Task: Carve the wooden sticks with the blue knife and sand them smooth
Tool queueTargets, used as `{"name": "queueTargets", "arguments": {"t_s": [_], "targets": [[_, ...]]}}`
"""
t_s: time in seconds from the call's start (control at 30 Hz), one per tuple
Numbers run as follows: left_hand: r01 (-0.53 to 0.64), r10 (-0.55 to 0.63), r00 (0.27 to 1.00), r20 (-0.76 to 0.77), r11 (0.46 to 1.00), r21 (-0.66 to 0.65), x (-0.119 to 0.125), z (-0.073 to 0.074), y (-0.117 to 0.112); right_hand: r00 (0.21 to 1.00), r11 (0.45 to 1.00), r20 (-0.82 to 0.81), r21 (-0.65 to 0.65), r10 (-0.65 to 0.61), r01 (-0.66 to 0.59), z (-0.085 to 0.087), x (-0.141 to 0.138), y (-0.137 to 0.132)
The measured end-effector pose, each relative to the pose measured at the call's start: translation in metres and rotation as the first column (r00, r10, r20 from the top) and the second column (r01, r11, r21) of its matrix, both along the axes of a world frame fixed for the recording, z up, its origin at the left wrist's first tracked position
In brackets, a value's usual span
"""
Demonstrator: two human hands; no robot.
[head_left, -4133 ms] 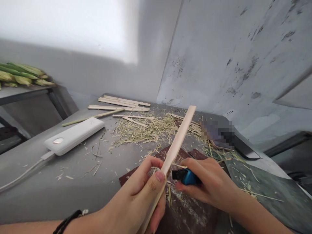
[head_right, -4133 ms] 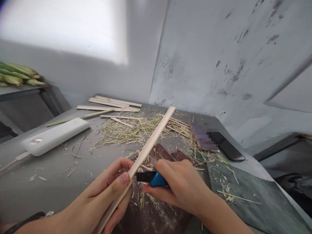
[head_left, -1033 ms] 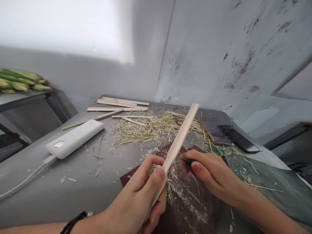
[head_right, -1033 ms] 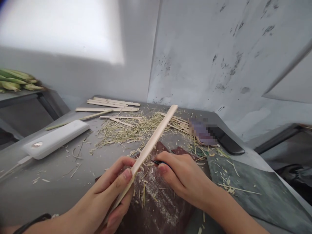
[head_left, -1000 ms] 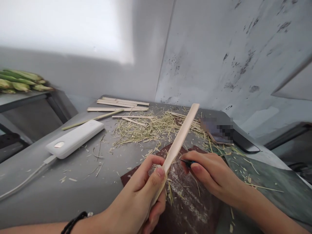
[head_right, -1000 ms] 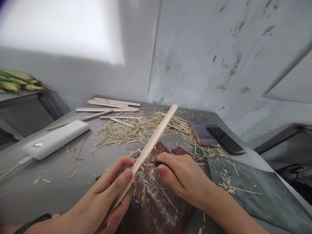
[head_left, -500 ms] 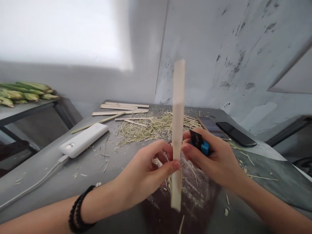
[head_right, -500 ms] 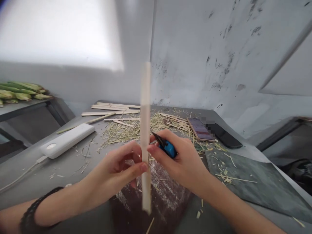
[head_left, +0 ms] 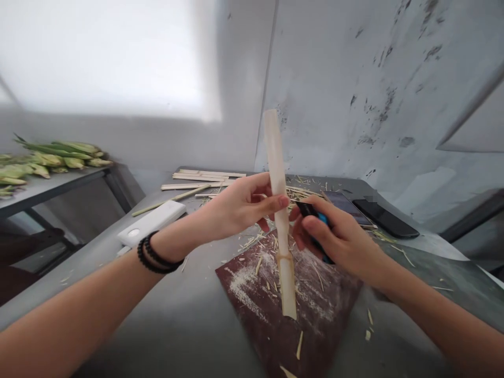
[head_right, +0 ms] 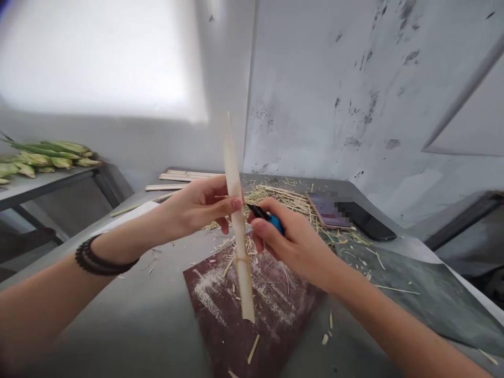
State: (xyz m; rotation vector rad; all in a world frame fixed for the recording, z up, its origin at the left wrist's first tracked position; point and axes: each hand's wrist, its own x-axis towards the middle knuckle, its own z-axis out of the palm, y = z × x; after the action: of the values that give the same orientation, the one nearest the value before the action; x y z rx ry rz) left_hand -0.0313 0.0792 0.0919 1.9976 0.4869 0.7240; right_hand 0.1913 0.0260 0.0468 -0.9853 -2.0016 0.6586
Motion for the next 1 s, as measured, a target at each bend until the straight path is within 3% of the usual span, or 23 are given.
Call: {"name": "queueTargets", "arguments": {"t_s": [0.1,0.2,0.3,0.4,0.73,1.0], "targets": [[0.174,-0.174,0.985,0.004,0.981,-0.09,-0.001,0.009,0.009,0.997,0.999,0.054,0.003,0.052,-0.052,-0.005,0.012,0.002],[0.245,-0.248,0.969,-0.011,0.962,-0.122,-0.003,0.015,0.013,0.967,0.975,0.256,0.216,-0.012,-0.045,-0.009,0.018,0.001],[0.281,-0.286,0.958,-0.02,0.952,-0.121,-0.004,0.017,0.016,0.932,0.875,0.339,0.482,-0.127,-0.056,-0.009,0.017,0.001],[0.299,-0.303,0.953,-0.012,0.947,-0.12,-0.004,0.015,0.019,0.918,0.795,0.35,0.603,-0.187,-0.068,-0.006,0.014,0.003],[0.287,-0.288,0.958,0.016,0.945,-0.156,0.0,0.008,0.017,0.873,0.701,0.378,0.711,-0.309,-0.059,-0.007,0.019,0.003],[0.273,-0.267,0.962,0.06,0.945,-0.179,0.006,0.004,0.015,0.887,0.732,0.375,0.678,-0.268,-0.066,-0.01,0.02,0.006]]}}
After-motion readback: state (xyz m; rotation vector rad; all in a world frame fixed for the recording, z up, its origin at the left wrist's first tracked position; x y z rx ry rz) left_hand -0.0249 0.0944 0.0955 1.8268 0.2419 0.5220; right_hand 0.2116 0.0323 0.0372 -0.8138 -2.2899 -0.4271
